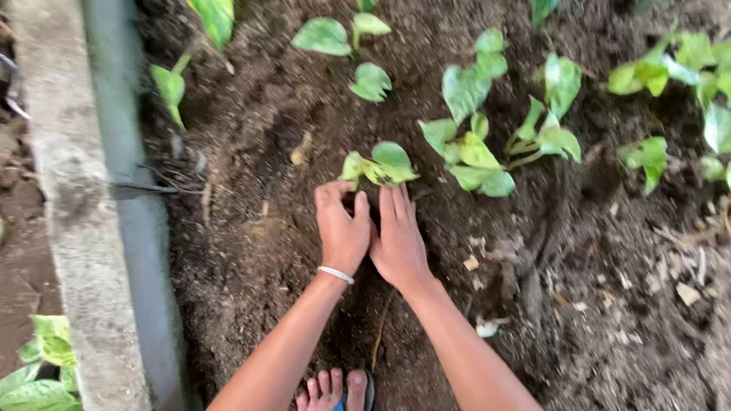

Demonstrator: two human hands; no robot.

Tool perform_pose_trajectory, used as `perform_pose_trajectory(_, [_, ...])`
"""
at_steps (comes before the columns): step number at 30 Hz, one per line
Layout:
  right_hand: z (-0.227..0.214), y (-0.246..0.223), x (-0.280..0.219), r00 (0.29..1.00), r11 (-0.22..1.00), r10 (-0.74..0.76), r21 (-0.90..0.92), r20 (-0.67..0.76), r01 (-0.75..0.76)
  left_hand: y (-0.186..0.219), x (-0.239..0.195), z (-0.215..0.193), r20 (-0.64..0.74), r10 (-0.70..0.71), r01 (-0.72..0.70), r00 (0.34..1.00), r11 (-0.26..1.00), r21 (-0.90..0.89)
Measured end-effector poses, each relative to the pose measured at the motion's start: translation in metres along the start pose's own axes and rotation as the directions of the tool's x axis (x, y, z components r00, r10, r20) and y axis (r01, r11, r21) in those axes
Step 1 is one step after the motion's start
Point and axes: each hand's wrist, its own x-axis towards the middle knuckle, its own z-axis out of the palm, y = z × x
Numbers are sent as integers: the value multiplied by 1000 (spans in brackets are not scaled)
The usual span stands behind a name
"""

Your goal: The person plants several small variegated leafy plants into a raised garden bed. They use their hands to dig small holes, place the plants, and pat the soil around the base to secure them.

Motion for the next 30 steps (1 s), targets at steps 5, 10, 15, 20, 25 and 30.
perform_pose_trajectory(5, [-34,14,-35,999,993,-22,112,28,18,18,-20,-9,111,16,-16,994,1000,4])
perform_pose_trajectory(10, [-80,63,-119,996,989,-50,-139,-68,40,42,-92,-28,318,318,-384,893,907,172])
perform_pose_trajectory(15, [-120,154,-198,974,939,-98,-306,203,158,52,-161,-36,759,214,-549,615,807,218])
perform_pose_trajectory(20, [-119,174,-233,908,904,-19,-381,418,195,36,-170,-43,739,237,-526,631,831,183])
perform_pose_trajectory(25, [-106,137,-234,870,983,150,-161,469,-83,29,-155,-53,739,46,-426,672,841,335])
perform_pose_trajectory(30, [-117,82,-203,625,631,546,218,558,-745,38,-164,-45,648,-522,459,555,842,284])
